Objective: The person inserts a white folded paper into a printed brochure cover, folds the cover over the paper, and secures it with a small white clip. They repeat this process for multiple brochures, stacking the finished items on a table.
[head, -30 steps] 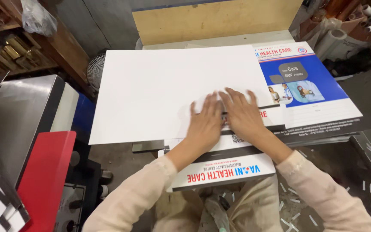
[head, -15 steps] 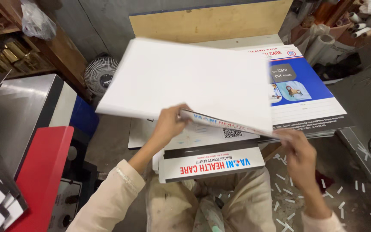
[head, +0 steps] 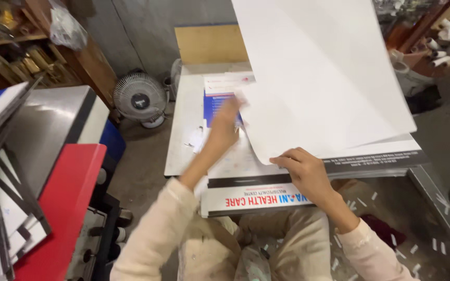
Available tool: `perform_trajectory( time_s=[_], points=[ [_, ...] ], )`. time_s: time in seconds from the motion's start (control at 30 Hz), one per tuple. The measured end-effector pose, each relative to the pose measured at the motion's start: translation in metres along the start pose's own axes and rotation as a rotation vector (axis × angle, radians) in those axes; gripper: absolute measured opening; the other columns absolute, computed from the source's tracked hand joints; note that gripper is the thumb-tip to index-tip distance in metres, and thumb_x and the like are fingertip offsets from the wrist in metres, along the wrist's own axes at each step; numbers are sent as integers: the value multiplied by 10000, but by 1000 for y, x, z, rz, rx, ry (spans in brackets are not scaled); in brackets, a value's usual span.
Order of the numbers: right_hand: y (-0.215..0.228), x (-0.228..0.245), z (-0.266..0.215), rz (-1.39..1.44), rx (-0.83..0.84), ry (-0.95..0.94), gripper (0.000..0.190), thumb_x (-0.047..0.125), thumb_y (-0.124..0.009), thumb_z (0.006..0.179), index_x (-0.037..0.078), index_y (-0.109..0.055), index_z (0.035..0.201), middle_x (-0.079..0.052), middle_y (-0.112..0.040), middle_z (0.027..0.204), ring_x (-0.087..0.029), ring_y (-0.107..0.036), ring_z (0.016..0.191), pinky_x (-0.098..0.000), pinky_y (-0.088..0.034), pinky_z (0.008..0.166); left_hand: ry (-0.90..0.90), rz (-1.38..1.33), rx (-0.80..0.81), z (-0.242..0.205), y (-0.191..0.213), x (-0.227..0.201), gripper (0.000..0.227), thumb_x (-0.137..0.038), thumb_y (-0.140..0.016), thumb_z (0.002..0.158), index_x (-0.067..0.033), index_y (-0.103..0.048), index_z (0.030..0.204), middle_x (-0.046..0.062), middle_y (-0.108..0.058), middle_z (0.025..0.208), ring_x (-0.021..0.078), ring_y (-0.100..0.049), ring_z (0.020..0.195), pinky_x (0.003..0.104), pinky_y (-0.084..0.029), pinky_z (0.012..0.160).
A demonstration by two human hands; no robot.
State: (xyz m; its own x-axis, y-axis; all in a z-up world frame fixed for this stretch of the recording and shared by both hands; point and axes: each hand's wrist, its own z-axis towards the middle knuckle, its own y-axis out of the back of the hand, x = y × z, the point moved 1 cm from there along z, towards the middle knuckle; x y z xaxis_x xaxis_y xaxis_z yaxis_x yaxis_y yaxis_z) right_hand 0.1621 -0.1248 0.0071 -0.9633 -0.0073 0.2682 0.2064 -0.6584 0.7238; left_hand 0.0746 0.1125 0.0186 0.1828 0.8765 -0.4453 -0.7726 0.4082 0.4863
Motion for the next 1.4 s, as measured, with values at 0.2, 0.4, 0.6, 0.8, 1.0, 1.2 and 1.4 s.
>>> perform_trajectory(
  time_s=[0.2,0.4,0.6,0.8,1.0,1.2,1.4],
  points=[
    [-24,-29,28,217,288,-246,189,21,-711,815,107,-783,968,-52,-746,903,-241,-694,798,-360,-543,708,260,-84,414,-61,-28,-44,264,-50,-706,904,-43,-690,1168,155,-691,1031,364,-684,957,441,-559,804],
    [-27,-30,49,139,447,-492,191,128,-746,810,124,-736,1000,-41,-704,963,-214,-713,908,-372,-550,809,280,92,484,-49,-36,-36,349,-67,-704,860,-38,-609,1194,213,-562,1219,381,-630,1063,445,-558,868],
    [-20,-30,52,82,465,-366,300,266,-799,789,164,-673,1041,-33,-630,1052,-226,-638,1044,-390,-509,887,379,310,739,-39,-32,-21,745,-414,-779,832,-147,-464,1452,191,-379,1456,388,-399,1309,658,-395,918],
    [-19,-29,30,70,311,-197,248,221,-764,817,129,-677,1030,-61,-624,1074,-283,-584,988,-406,-482,858,159,227,614,-66,-20,-11,736,-451,-788,826,-162,-526,1450,220,-93,1689,451,-132,1536,651,-365,973],
    [-24,-46,9,382,332,-474,110,163,-667,959,77,-665,1026,-99,-654,888,-256,-603,821,-344,-493,763,16,102,455,-70,-10,-28,487,-354,-772,859,-237,-670,1321,37,-364,1660,331,-254,1557,658,-274,1115],
    [-6,9,9,181,2,-232,140,69,-745,910,39,-684,1032,-104,-675,977,-254,-648,900,-352,-514,798,12,16,451,-74,-9,-34,267,-284,-714,932,-246,-726,1197,-121,-708,1310,187,-537,1400,606,-268,1120],
    [-2,59,21,-80,-89,-54,166,44,-783,901,69,-779,1065,-80,-722,988,-245,-700,844,-356,-555,715,8,-5,427,-76,-11,-33,276,-240,-673,969,-193,-710,1238,-61,-731,1256,187,-578,1355,534,-323,1103]
  ],
)
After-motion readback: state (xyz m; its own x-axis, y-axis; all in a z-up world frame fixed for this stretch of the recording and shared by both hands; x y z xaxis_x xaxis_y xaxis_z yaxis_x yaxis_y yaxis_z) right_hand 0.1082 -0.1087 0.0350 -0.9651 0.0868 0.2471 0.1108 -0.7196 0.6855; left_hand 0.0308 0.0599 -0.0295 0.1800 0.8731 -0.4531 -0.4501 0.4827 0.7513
